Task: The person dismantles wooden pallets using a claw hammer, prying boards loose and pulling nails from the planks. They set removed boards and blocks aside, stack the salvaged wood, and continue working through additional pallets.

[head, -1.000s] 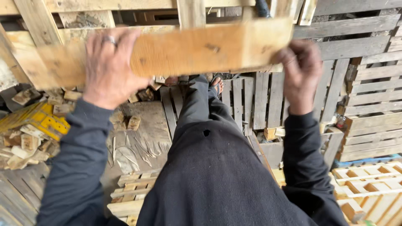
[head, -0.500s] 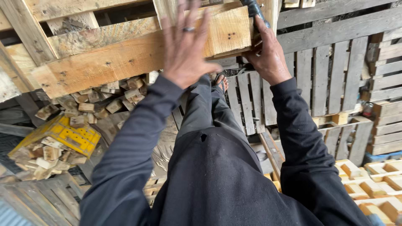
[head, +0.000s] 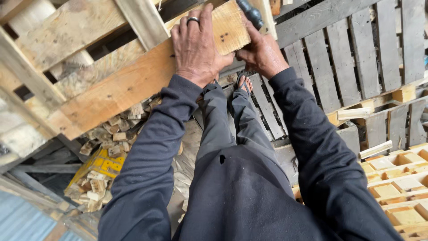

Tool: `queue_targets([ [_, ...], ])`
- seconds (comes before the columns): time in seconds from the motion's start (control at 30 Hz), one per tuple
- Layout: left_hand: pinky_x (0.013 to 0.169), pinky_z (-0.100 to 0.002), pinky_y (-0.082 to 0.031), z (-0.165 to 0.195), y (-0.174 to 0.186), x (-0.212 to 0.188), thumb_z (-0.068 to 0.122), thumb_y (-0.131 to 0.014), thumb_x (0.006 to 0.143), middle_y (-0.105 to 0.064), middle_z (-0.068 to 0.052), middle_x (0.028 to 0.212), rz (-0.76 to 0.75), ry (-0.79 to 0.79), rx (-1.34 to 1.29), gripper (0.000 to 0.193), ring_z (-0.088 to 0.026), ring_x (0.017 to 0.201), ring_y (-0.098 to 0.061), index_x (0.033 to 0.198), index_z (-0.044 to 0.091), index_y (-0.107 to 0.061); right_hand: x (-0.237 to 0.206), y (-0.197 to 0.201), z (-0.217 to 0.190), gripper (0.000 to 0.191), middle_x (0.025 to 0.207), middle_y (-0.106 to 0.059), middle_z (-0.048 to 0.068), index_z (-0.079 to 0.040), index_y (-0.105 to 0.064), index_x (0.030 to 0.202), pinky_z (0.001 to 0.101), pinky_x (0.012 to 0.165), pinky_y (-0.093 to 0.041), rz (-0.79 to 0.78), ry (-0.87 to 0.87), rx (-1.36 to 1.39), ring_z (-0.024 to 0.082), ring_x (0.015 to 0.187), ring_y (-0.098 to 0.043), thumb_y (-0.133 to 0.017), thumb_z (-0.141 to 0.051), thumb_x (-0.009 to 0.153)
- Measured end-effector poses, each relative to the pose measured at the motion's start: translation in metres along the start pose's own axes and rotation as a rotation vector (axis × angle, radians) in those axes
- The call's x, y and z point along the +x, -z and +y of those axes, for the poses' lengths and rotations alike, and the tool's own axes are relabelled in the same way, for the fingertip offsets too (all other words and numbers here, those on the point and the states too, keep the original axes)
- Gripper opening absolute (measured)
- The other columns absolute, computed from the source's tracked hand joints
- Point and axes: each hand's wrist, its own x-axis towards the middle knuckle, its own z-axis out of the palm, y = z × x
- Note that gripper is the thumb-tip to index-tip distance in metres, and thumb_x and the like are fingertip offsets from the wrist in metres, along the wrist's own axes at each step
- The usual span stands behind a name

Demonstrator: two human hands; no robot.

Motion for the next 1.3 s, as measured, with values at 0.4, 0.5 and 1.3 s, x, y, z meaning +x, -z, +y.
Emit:
queue_targets([
  [0.4,0.107,-0.052,-0.034,-0.004,0.027,-0.008,0.055,-0.101,0.065,-0.051,-0.014,0.130,-0.057,-0.033,0.025,0.116,-0.034,0.123,-0.049,0.149,0.004,-0.039,-0.004,-0.003,-0.013,0.094,0.096,-0.079,0.009,-0.037,-0.026,0.166,0.0355,0.073,-0.064,0.114,0.045,-0.059,0.021,0.075,-0.077,-0.082,-0.017,0.093],
  [0.5,0.111,-0.054,-0.035,-0.002,0.019,-0.007,0.056,-0.101,0.065,-0.050,-0.014,0.131,-0.059,-0.030,0.010,0.118,-0.034,0.125,-0.049,0.151,0.006,-0.037,-0.005,-0.007,-0.006,0.095,0.091,-0.078,0.009,-0.036,-0.024,0.166,0.0365,0.073,-0.063,0.123,0.087,-0.084,0.024,0.075,-0.076,-0.084,-0.018,0.094],
  [1.3,0.117,-0.059,-0.032,-0.024,0.010,-0.018,0.059,-0.101,0.065,-0.043,-0.015,0.140,-0.109,-0.103,0.064,0.141,-0.033,0.133,-0.045,0.163,0.006,-0.015,-0.032,0.037,-0.040,0.082,0.120,-0.067,0.011,-0.028,-0.046,0.160,0.0450,0.090,-0.055,0.096,-0.003,-0.492,0.028,0.107,-0.063,-0.089,-0.039,0.092],
])
